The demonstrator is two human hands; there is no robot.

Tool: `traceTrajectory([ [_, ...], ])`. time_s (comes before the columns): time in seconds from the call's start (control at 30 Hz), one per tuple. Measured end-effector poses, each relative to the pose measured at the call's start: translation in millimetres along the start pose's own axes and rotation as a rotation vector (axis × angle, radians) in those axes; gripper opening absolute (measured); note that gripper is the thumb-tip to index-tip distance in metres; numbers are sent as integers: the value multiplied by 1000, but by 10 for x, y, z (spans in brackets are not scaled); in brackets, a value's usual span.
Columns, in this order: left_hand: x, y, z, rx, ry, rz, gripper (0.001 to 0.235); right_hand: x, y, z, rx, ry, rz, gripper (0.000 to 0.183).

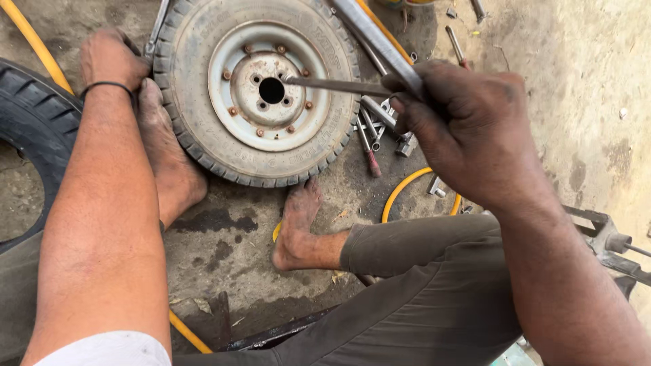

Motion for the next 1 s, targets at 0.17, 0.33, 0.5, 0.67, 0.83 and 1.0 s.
traceTrajectory([
  [0.17,65,122,32,85,-29,87,24,13,407,112,144,-96,140,6],
  [0.33,-72,-91,6,140,-154,-53,49,79,436,251,101,-150,193,10],
  [0.5,-152,64,199,285,-145,-253,70,118,457,221,135,-112,233,10],
  [0.67,-219,17,267,161,-298,-271,64,17,464,224,121,-151,189,12],
  [0.83,-462,-334,-51,236,-143,-476,51,-38,579,211,125,-141,142,17],
  [1.0,-762,-550,-399,33,-217,-449,37,-12,699,-85,234,170,88,21],
])
Point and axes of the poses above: each hand's wrist, its own x-axis towards the middle knuckle, its own y-axis out of the palm, z = x × y, the point moved 6 cm from there along x, towards the middle knuckle, and after that the axes turned 7 degrees about y, right-handed, at the moved point
